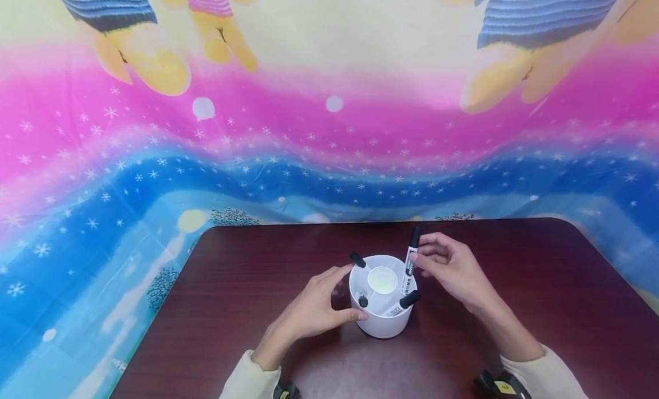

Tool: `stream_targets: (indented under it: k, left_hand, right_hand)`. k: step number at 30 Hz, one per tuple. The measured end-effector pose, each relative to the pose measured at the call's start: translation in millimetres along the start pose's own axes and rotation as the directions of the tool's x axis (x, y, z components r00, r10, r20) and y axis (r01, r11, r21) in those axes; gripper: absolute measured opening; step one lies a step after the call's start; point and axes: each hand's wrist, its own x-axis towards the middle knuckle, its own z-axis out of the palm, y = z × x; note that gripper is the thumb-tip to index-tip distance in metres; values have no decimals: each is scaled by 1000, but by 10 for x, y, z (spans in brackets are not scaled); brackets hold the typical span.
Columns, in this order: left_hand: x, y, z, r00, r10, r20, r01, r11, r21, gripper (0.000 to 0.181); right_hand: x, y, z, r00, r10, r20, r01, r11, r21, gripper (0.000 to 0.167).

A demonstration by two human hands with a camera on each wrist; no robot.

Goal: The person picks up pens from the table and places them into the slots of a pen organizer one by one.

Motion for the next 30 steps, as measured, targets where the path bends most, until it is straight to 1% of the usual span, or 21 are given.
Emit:
stream_targets:
  k: [4, 7, 15, 20, 25, 30]
  left_hand:
    - [-3, 3, 0, 1000, 5, -1, -5, 1000, 1, 86]
    - [-1, 0, 0, 1000, 1, -1, -1, 1000, 1, 87]
    - [-5, 0, -1, 1000, 0, -2, 0, 1000, 2, 87]
    - [-2, 0, 1, 1000, 18, -5, -18, 1000, 7, 86]
    - [1, 1, 1, 1000, 3, 1, -4, 1000, 8, 87]
    - [-6, 0, 2, 1000, 1, 0, -1, 1000, 4, 87]
  right_hand:
    - [-7, 2, 29, 1000, 5, 9, -4, 1000, -15, 45]
    - [-7, 12, 49, 1000, -8, 12, 8, 1000, -25, 42]
    - [-24, 31, 71, 999, -27, 30, 30, 996, -89, 41]
    - [-34, 9, 24, 998, -47, 38, 51, 993, -110, 42]
    - [-41, -23, -38, 998, -56, 26, 59, 991, -116, 42]
    - [-50, -46, -75, 998, -60, 21, 62, 990, -125, 42]
